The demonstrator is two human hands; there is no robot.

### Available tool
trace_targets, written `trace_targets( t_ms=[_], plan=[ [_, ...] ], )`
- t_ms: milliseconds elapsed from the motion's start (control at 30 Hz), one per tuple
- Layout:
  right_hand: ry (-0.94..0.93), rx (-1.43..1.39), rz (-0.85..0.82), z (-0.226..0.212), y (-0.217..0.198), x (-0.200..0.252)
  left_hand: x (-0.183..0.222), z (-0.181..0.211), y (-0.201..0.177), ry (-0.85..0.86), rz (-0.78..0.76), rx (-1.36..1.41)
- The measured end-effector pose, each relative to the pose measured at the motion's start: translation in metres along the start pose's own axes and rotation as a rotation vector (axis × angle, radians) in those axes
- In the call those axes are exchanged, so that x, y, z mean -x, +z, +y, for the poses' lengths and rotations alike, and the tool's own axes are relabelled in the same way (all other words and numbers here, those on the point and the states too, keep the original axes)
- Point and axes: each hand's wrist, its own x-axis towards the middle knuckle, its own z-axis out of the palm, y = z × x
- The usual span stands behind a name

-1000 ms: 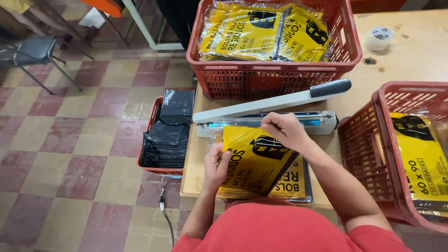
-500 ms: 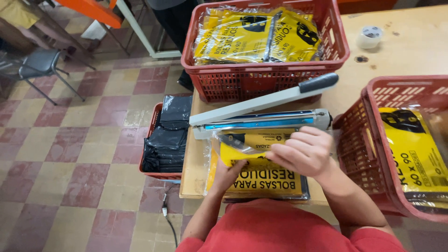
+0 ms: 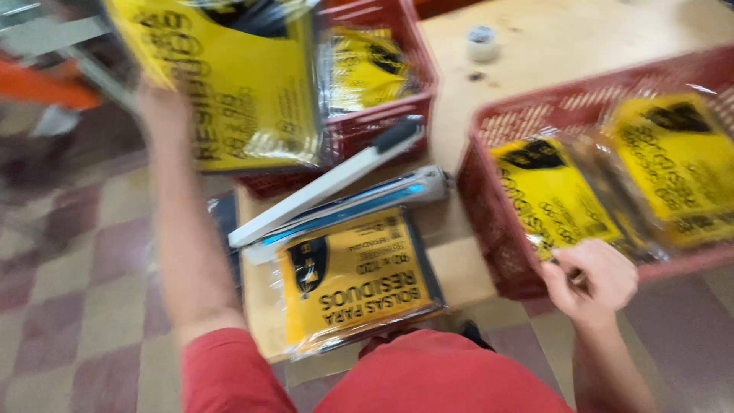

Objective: Using a manual heat sealer to seal the ends of yellow plastic bags and then placing them into a storage crate.

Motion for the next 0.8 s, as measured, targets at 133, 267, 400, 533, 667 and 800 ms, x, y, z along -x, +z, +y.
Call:
trace_targets(
  t_ms=[133, 267, 400, 533, 667, 800],
  plan=[
    [0.352, 0.115, -0.099, 0.031, -0.033, 0.032, -0.036, -0.012, 0.037, 0.267, 0.388, -0.427],
    [0.557, 0.315, -0.271, 0.07, -0.053, 0.018, 0.075, 0.092, 0.12, 0.527, -0.008, -0.121],
    [0.773, 0.39, -0.685, 0.117, -0.066, -0.039, 0.211, 0.193, 0.184, 0.456, -0.662, 0.197],
    [0.792, 0.593, -1.126, 0.199, -0.05, -0.041, 0.297, 0.242, 0.226, 0.442, -1.086, 0.623],
    [0.76, 0.836, -1.227, 0.292, 0.002, 0.014, 0.324, 0.266, 0.272, 0.44, -1.227, 0.636],
    [0.672, 1.1, -1.317, 0.364, 0.036, 0.054, 0.323, 0.263, 0.315, 0.353, -1.373, 0.456]
  ],
)
